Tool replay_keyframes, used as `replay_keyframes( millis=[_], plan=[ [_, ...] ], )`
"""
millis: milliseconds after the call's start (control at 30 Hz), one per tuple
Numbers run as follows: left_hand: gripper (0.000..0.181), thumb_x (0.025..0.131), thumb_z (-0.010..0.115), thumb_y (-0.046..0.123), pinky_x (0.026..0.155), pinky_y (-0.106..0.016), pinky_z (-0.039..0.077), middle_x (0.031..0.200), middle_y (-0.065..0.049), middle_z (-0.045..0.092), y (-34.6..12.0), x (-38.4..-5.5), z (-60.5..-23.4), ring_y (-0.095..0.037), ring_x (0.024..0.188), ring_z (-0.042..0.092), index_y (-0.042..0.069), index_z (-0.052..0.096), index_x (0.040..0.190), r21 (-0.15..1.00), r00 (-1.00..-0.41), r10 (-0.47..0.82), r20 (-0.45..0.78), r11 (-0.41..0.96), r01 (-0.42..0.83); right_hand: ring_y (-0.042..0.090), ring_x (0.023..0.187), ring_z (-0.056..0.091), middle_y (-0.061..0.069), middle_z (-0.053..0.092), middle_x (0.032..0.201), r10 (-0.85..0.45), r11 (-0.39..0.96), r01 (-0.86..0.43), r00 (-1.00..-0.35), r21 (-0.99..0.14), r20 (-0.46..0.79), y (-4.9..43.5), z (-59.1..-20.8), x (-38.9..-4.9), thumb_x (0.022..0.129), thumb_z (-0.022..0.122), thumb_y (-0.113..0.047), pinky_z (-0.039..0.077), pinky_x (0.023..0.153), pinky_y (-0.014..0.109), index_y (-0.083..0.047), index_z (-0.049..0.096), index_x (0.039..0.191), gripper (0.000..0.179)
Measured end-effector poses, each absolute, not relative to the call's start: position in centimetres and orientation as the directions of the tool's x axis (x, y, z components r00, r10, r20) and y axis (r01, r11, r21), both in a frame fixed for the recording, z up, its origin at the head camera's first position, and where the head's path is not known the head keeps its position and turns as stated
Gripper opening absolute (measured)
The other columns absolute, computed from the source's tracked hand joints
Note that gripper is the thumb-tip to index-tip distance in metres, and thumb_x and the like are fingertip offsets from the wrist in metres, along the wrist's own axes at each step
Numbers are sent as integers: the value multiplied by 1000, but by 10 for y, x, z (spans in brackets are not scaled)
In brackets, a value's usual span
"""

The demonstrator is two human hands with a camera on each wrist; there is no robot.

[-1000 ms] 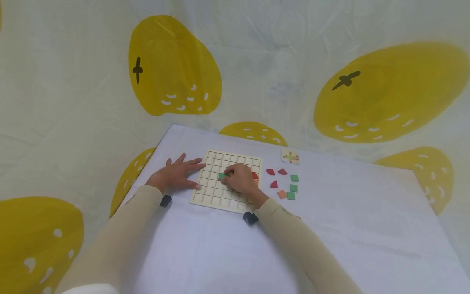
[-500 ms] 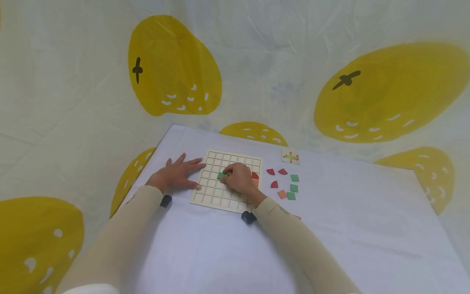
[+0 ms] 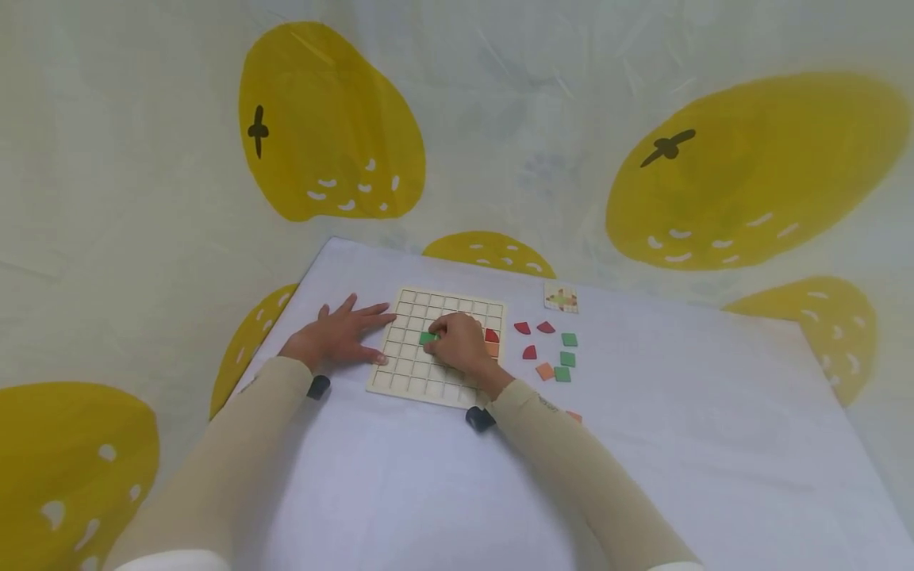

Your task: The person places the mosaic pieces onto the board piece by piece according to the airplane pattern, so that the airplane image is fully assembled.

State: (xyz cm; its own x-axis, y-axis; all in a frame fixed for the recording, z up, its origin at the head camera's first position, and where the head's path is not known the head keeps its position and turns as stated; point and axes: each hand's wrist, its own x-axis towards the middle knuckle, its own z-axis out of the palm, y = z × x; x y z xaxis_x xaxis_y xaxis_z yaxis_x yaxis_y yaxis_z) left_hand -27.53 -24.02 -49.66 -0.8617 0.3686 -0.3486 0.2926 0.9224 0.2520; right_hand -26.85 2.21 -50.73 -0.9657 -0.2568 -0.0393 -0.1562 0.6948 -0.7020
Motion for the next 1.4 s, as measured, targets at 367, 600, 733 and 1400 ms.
replay_keyframes(
  millis=[367, 600, 733, 1400],
  plan=[
    [98, 78, 67, 83, 118, -84, 0, 176, 14, 17, -239, -275, -493, -47, 163, -6, 49, 29, 161, 275, -860, 341, -379, 929, 247, 20, 83, 54, 4, 63, 76, -200, 537, -37, -976, -843, -84, 44, -499, -266, 90, 80, -16, 44, 69, 28, -11, 83, 98, 10],
    [96, 79, 69, 81, 118, -85, 1, 176, 14, 18, -241, -278, -492, -48, 163, -5, 48, 31, 161, 272, -871, 334, -360, 931, 245, 23, 97, 57, 4, 72, 107, -128, 500, 92, -976, -861, -178, 66, -487, -260, 94, 79, -22, 47, 70, 26, -15, 83, 104, 13],
    [97, 78, 69, 81, 119, -84, -1, 176, 15, 17, -240, -279, -493, -46, 163, -7, 50, 31, 161, 280, -870, 326, -370, 932, 230, 23, 109, 56, 2, 71, 116, -100, 493, 157, -967, -856, -235, 80, -483, -255, 94, 78, -25, 51, 75, 27, -17, 83, 107, 16],
    [95, 80, 71, 77, 119, -84, -1, 176, 14, 17, -237, -277, -496, -47, 163, -5, 48, 31, 161, 279, -867, 330, -373, 931, 235, 24, 110, 55, 5, 71, 115, -19, 569, 224, -958, -791, -285, 137, -480, -237, 94, 78, -27, 51, 81, 30, -18, 82, 108, 17]
  ],
)
